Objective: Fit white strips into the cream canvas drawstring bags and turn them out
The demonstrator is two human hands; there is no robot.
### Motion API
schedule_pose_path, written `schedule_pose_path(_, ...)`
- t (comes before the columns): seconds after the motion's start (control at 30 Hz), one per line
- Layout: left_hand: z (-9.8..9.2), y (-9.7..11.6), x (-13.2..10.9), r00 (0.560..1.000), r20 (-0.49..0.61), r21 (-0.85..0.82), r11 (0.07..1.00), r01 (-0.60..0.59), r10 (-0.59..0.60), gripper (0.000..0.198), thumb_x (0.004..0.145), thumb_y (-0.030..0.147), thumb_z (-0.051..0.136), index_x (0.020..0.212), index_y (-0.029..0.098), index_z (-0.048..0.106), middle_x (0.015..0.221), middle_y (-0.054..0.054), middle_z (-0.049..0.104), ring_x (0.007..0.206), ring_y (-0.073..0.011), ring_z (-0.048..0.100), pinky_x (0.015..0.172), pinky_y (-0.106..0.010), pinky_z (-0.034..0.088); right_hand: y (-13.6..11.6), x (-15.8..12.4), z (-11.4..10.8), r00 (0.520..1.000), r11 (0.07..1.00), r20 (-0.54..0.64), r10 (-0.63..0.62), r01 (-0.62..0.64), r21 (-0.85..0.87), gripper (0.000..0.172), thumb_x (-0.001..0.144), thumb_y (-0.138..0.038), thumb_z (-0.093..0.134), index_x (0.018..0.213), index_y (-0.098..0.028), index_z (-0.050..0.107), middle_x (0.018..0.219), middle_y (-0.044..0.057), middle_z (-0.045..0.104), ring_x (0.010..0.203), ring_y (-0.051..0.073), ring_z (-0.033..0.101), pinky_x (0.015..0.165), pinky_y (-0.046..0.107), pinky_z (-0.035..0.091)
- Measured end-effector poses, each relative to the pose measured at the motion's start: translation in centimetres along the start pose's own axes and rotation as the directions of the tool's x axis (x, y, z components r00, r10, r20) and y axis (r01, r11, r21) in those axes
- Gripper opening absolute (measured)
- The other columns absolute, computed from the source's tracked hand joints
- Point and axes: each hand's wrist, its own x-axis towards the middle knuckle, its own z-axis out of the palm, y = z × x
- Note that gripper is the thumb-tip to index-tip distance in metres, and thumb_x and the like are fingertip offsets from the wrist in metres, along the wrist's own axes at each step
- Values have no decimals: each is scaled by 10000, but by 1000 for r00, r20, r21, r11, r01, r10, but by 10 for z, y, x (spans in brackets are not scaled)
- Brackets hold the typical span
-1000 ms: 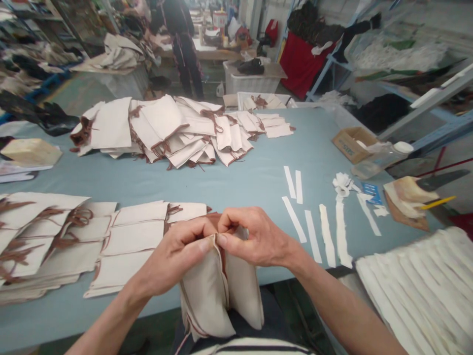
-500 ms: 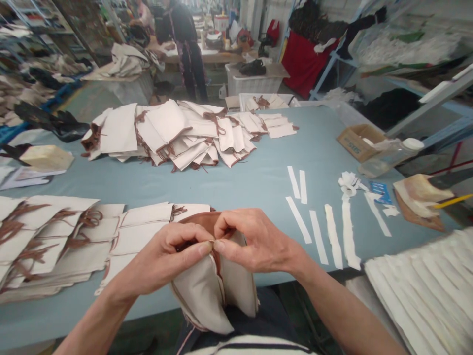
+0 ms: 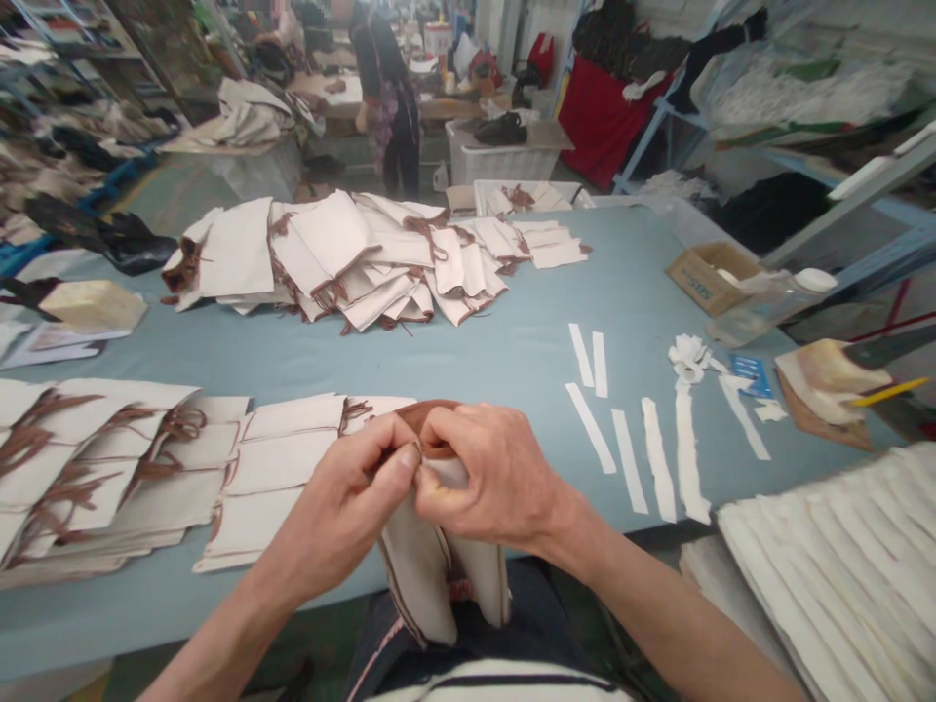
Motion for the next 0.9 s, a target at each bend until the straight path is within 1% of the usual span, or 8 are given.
schedule_pose_path(0.07,6,-3,-2,997,-54,-87,995,45,-50,324,1004,402,498,749,203,528,717,16,564,684,-157,505,620,-248,420,-2,-2,2,999,999,-18,31,-32,-23,88,750,-240,623,716,-229,542,646,5,640,597,165,524,630,300,344)
schedule_pose_path(0.17,7,-6,-8,998,-36,-155,987,42,-48,344,1005,430,537,753,197,564,700,21,552,661,-149,494,608,-240,423,0,-4,-3,998,993,56,3,-10,121,126,784,-236,636,712,-223,533,635,-22,619,589,139,518,611,270,340)
schedule_pose_path(0.3,-7,-3,-17,999,28,-124,992,-24,27,326,1024,421,582,806,188,650,723,13,615,648,-138,543,578,-216,425,4,-5,-16,980,952,118,-161,123,281,200,908,-282,671,763,-208,557,679,-38,614,599,106,490,611,243,340)
schedule_pose_path(0.4,-18,2,-21,993,64,-66,993,-93,98,273,1028,364,596,839,192,690,759,9,662,685,-137,600,615,-204,459,2,-5,-22,970,939,138,-201,151,309,192,953,-272,671,802,-199,579,716,-35,637,610,99,512,614,232,358)
schedule_pose_path(0.5,-24,5,-24,988,69,-9,990,-139,139,232,1021,324,600,859,198,709,754,18,675,681,-128,611,619,-192,460,-3,-7,-22,969,931,110,-220,175,320,89,950,-224,664,884,-195,611,797,-17,698,665,106,593,646,217,414)
schedule_pose_path(0.6,-24,8,-27,990,68,32,991,-127,124,226,1001,311,596,844,196,709,730,21,671,656,-127,599,594,-192,453,-7,-11,-19,962,928,27,-273,255,270,38,939,-176,647,915,-200,629,853,6,749,729,122,666,697,218,469)
schedule_pose_path(0.7,-22,8,-31,992,94,61,994,-94,88,229,982,299,571,842,191,716,728,14,675,653,-134,592,587,-202,450,-8,-14,-14,935,919,-55,-350,355,174,85,925,-128,628,880,-199,644,829,16,765,747,136,698,723,228,493)
schedule_pose_path(0.9,-18,0,-38,997,68,47,999,-22,19,227,946,309,578,792,184,687,674,25,626,620,-130,540,566,-209,420,-11,-21,-5,913,913,-83,-400,404,47,154,944,-97,600,845,-196,664,797,25,775,737,151,723,735,245,522)
